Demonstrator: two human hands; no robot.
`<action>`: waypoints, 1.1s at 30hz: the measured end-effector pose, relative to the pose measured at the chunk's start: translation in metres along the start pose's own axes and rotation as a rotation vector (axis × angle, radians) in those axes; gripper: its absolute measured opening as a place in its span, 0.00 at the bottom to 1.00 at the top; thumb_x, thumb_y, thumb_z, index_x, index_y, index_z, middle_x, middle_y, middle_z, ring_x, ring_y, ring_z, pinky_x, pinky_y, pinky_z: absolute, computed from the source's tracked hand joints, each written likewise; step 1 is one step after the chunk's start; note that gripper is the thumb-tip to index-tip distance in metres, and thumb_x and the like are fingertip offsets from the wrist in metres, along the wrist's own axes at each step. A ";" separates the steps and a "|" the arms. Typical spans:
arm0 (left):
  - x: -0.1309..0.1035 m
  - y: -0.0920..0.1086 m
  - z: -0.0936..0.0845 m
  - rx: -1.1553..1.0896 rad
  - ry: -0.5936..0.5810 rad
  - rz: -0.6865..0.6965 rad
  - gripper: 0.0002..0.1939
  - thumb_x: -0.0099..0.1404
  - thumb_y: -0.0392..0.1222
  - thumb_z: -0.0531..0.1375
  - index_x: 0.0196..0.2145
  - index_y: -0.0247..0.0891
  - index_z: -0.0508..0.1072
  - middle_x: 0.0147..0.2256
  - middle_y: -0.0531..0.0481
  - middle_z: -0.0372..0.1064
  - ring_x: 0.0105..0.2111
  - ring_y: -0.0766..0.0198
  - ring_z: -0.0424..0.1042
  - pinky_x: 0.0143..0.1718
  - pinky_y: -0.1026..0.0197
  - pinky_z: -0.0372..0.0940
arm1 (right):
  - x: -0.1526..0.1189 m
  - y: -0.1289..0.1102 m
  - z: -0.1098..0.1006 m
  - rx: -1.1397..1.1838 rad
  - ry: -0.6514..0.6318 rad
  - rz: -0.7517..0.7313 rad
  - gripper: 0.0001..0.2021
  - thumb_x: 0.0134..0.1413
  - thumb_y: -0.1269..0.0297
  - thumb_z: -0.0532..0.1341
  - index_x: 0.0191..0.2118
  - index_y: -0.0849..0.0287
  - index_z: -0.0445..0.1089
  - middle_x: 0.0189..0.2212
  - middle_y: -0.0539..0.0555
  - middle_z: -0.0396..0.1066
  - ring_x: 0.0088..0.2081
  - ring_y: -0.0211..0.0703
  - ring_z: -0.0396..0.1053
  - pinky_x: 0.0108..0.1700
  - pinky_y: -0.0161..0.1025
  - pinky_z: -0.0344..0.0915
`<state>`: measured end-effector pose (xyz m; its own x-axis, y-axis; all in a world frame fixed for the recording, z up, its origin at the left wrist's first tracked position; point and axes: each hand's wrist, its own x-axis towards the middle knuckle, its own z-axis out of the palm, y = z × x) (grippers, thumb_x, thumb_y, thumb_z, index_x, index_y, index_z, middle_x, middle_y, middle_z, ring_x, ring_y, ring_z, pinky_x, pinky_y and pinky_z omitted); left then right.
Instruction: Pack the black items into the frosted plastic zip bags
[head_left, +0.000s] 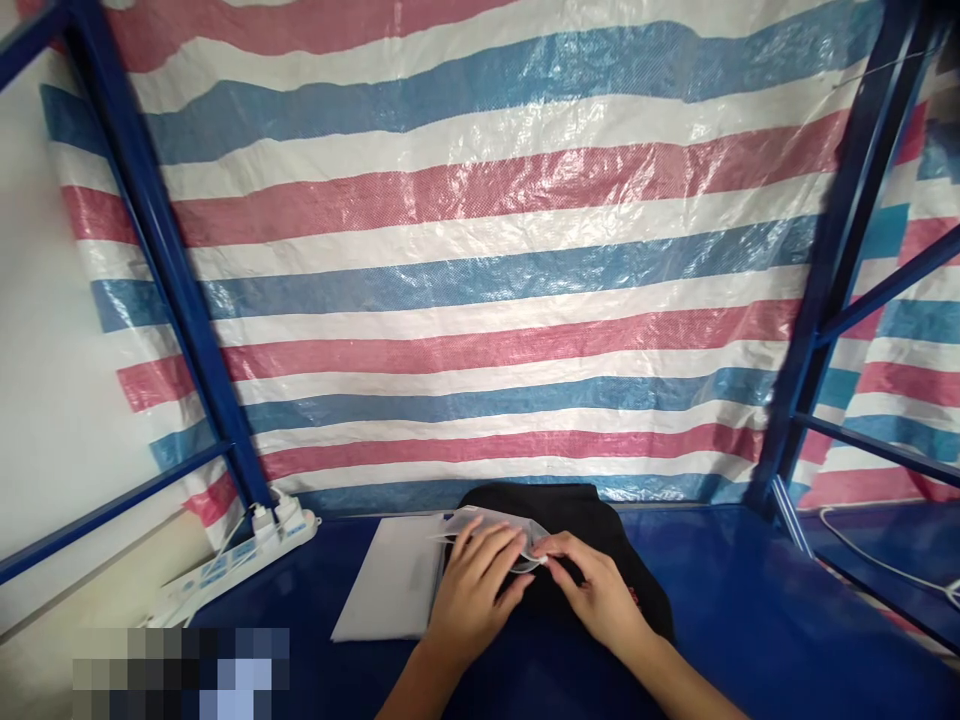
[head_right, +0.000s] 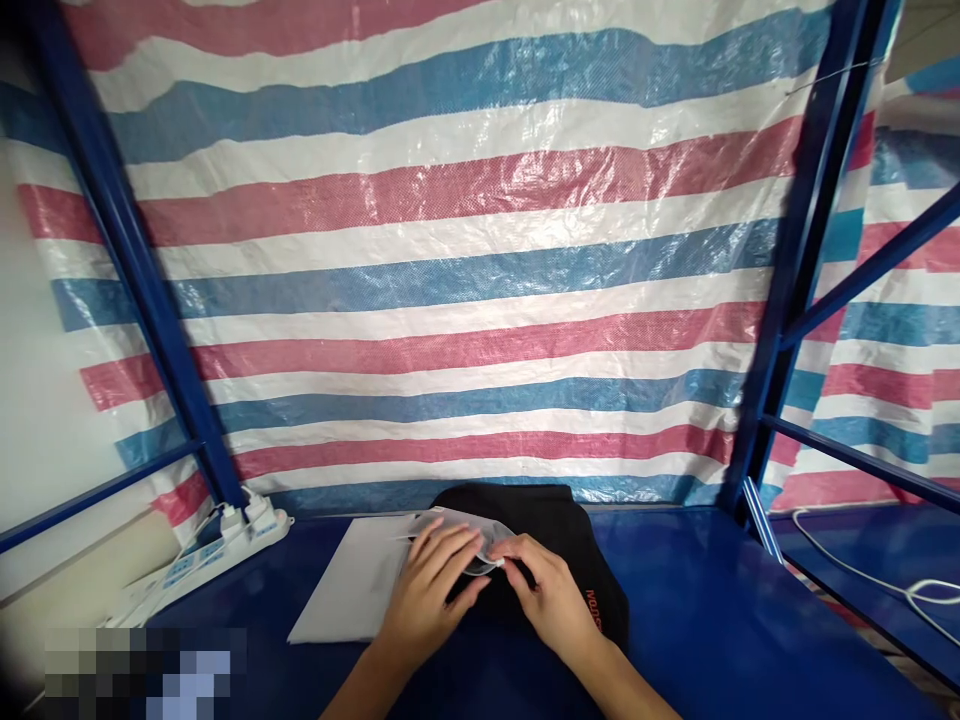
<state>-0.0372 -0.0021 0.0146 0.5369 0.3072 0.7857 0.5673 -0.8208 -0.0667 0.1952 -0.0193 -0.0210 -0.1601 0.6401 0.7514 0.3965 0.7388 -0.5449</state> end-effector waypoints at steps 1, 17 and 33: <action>0.001 0.004 0.003 -0.031 -0.001 0.005 0.15 0.79 0.41 0.61 0.60 0.43 0.76 0.54 0.47 0.81 0.55 0.52 0.78 0.66 0.42 0.64 | 0.000 -0.002 0.001 0.009 -0.003 -0.003 0.09 0.75 0.65 0.60 0.53 0.49 0.75 0.47 0.54 0.81 0.48 0.48 0.81 0.53 0.42 0.78; 0.000 0.015 0.006 -0.201 -0.060 -0.122 0.13 0.83 0.42 0.55 0.49 0.44 0.81 0.44 0.50 0.83 0.42 0.57 0.77 0.45 0.53 0.67 | -0.001 -0.003 0.005 -0.029 0.048 -0.074 0.03 0.73 0.63 0.63 0.45 0.50 0.76 0.38 0.53 0.79 0.40 0.48 0.80 0.45 0.42 0.79; -0.022 -0.047 -0.015 -0.045 0.011 -0.309 0.15 0.83 0.39 0.52 0.49 0.42 0.79 0.48 0.48 0.81 0.49 0.56 0.79 0.54 0.52 0.73 | 0.005 0.045 -0.027 -0.142 0.228 0.169 0.15 0.73 0.54 0.63 0.58 0.53 0.73 0.40 0.55 0.79 0.42 0.51 0.79 0.50 0.49 0.78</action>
<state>-0.0848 0.0223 0.0090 0.3360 0.5407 0.7712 0.6744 -0.7097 0.2037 0.2367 0.0114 -0.0314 0.1194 0.6757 0.7275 0.5249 0.5790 -0.6239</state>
